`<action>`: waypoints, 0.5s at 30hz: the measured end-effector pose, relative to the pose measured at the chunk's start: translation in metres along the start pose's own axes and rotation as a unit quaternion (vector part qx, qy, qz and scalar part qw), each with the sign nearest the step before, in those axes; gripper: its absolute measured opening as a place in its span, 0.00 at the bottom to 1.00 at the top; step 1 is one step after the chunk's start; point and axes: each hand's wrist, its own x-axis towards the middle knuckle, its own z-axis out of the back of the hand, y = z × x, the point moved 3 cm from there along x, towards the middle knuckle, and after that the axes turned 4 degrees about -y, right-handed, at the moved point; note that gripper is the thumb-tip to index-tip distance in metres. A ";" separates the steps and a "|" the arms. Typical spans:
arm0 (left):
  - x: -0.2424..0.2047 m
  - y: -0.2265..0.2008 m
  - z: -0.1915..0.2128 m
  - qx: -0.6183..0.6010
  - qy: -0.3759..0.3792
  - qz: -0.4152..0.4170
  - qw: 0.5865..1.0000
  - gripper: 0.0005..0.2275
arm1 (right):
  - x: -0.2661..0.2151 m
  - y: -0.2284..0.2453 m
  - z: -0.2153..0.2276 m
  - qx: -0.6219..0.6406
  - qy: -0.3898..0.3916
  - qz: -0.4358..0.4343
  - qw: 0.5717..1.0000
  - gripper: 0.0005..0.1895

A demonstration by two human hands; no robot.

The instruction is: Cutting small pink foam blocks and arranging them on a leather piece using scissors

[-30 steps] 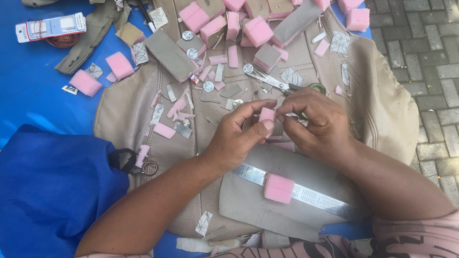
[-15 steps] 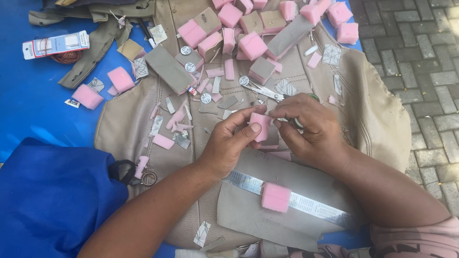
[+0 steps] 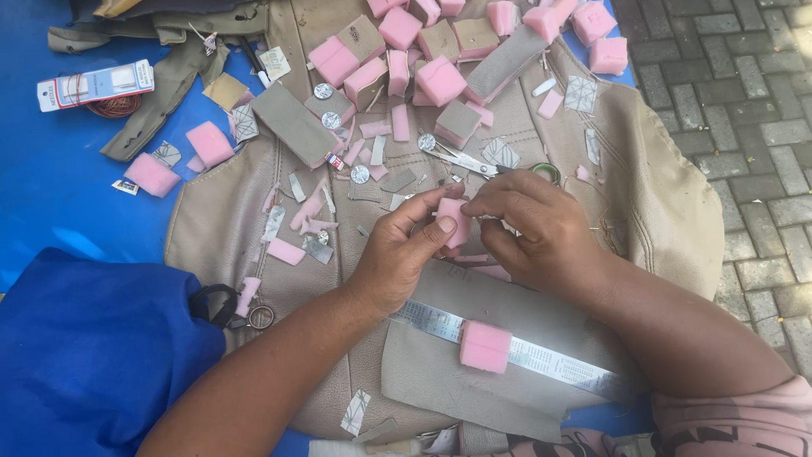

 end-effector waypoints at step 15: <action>-0.002 -0.013 -0.003 -0.044 -0.011 -0.001 0.999 0.24 | 0.005 0.000 0.003 -0.042 0.023 0.014 0.999 0.04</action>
